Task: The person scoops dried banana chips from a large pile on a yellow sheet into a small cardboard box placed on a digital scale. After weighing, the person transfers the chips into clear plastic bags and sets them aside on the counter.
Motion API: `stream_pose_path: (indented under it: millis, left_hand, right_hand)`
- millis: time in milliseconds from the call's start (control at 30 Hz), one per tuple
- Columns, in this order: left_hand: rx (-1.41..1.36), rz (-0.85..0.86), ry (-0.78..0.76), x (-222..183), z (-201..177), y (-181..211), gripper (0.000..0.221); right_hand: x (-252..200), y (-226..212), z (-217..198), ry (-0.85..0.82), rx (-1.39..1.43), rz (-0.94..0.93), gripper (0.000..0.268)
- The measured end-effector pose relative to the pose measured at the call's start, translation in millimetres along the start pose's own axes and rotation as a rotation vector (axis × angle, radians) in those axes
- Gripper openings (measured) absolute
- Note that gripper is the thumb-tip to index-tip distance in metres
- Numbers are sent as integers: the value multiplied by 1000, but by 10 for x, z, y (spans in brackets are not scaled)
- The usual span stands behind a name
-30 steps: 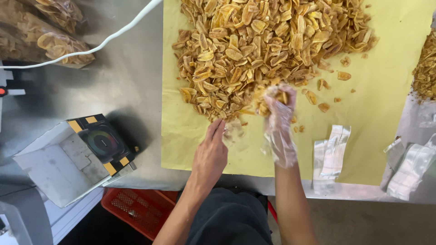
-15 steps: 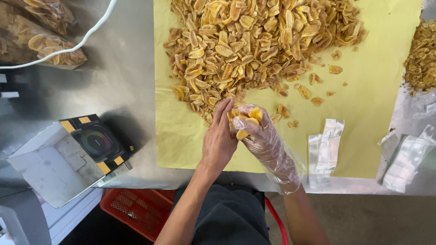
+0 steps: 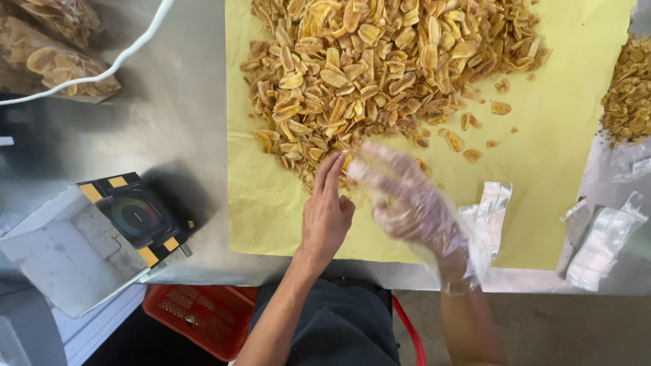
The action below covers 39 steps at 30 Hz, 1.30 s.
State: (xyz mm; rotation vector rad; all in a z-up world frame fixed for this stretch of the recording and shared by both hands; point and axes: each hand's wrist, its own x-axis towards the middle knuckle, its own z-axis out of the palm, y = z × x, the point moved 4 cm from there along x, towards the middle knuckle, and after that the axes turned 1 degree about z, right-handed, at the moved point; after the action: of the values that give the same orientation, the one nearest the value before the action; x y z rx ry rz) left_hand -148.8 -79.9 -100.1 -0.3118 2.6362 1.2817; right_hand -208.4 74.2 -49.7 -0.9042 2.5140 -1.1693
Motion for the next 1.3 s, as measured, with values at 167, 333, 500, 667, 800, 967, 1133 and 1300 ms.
stream_pose_path:
  millis: [167,333,500,667,800,967,1133,1300]
  left_hand:
    - [0,-10,-34,-11,-7,-44,76]
    - [20,77,9,-79,-14,-6,76]
    - [21,25,-5,-38,11,-19,75]
    - [-8,11,-22,4,81,-17,74]
    - [7,45,-14,-22,106,24,77]
    - [27,85,8,-49,121,60,77]
    - [31,117,16,-43,74,132,78]
    - [0,92,-11,7,132,215,80]
  right_hand:
    - [689,1377,-246,363,-280,69,56]
    - [1288,2632,165,345,-2170,-216,67]
    - [959,2922,551,459,-948,-59,77]
    - [137,2476,759,394,-920,-324,95]
    - [-77,2288,810,215,-266,224,121]
    - [1,2302,828,346,-348,219,121]
    - [59,2539,751,397,575,217,81]
    - [46,2165,426,469,468,536,38]
